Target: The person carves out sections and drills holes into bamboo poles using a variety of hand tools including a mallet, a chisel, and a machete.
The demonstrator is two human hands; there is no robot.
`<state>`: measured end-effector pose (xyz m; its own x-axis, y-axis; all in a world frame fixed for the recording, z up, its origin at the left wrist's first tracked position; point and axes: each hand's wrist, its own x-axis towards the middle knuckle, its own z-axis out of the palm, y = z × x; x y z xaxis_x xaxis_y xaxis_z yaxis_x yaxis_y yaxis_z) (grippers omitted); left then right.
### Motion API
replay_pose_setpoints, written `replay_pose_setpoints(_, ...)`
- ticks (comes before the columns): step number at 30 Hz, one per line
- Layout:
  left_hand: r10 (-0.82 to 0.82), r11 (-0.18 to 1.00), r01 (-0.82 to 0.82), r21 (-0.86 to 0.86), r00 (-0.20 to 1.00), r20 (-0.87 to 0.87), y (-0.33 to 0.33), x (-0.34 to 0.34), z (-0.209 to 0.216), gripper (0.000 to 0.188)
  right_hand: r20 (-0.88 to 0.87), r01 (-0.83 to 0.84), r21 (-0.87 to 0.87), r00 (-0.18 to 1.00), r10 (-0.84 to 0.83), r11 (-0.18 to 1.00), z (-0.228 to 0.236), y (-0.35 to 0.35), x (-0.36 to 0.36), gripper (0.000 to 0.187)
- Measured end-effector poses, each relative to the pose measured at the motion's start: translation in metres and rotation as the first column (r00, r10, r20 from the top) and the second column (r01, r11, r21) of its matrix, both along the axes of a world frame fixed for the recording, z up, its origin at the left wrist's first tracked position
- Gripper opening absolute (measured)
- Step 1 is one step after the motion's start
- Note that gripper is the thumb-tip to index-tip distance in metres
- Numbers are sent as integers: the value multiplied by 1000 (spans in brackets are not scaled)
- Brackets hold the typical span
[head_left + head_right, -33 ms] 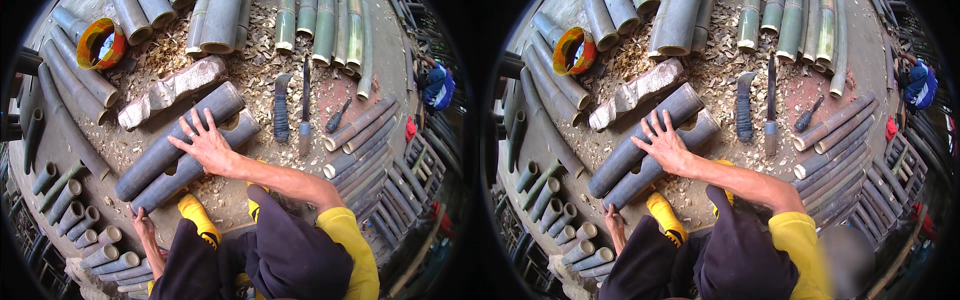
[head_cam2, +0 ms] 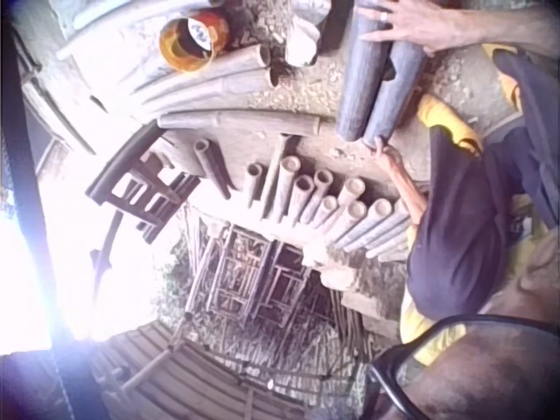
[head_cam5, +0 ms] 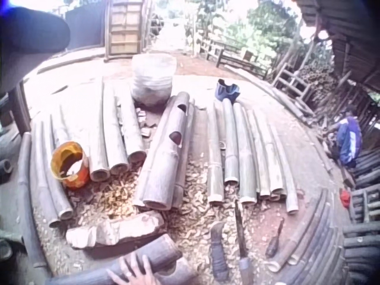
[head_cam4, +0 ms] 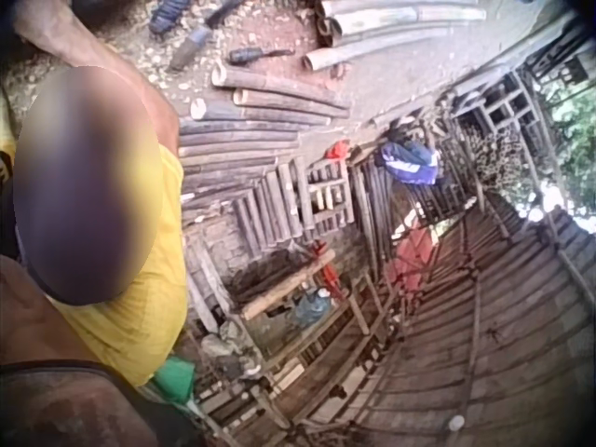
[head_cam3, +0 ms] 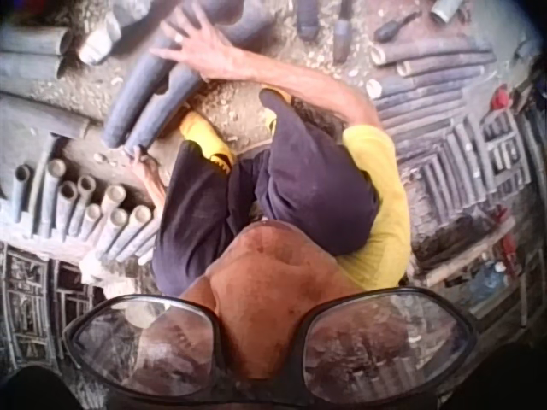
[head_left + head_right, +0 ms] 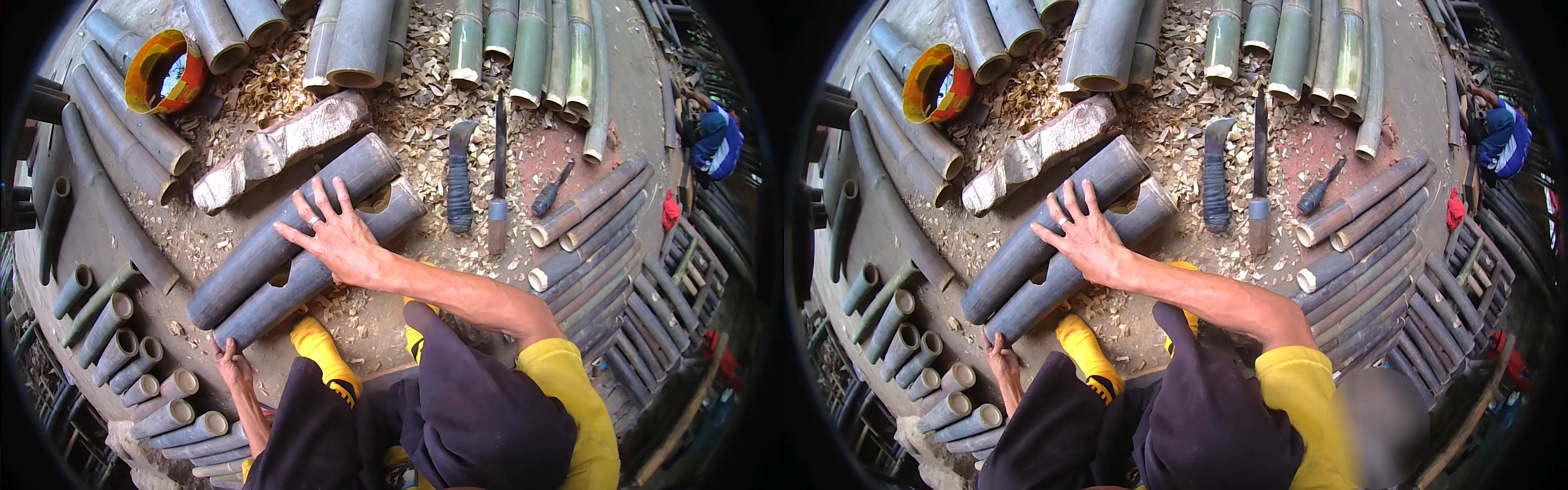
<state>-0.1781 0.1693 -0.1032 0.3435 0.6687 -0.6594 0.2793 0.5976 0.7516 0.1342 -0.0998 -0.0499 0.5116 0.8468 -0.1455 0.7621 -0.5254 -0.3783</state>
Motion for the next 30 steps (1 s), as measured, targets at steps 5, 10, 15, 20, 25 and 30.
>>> replay_pose_setpoints(5,-66,998,66,-7,998,13,-4,9,6,63,17,7,-1,1000,-7,1000,-2,-5,0,99)
replay_pose_setpoints(10,-38,998,38,-42,999,11,-2,8,10,60,-6,-3,-22,1000,3,1000,0,-2,1,103)
replay_pose_setpoints(15,-138,985,160,65,955,-264,-7,32,38,66,-40,-37,-65,999,35,997,7,1,4,112)
replay_pose_setpoints(20,-460,-102,815,570,470,-753,-47,126,82,119,-70,-18,-84,997,12,996,10,3,4,108)
replay_pose_setpoints(25,-467,-286,909,304,145,-872,-60,152,51,142,-43,-18,-36,999,17,999,13,-2,4,108)
replay_pose_setpoints(30,-478,-262,898,353,197,-856,-56,142,50,142,-268,619,443,781,-564,648,8,-54,22,42)
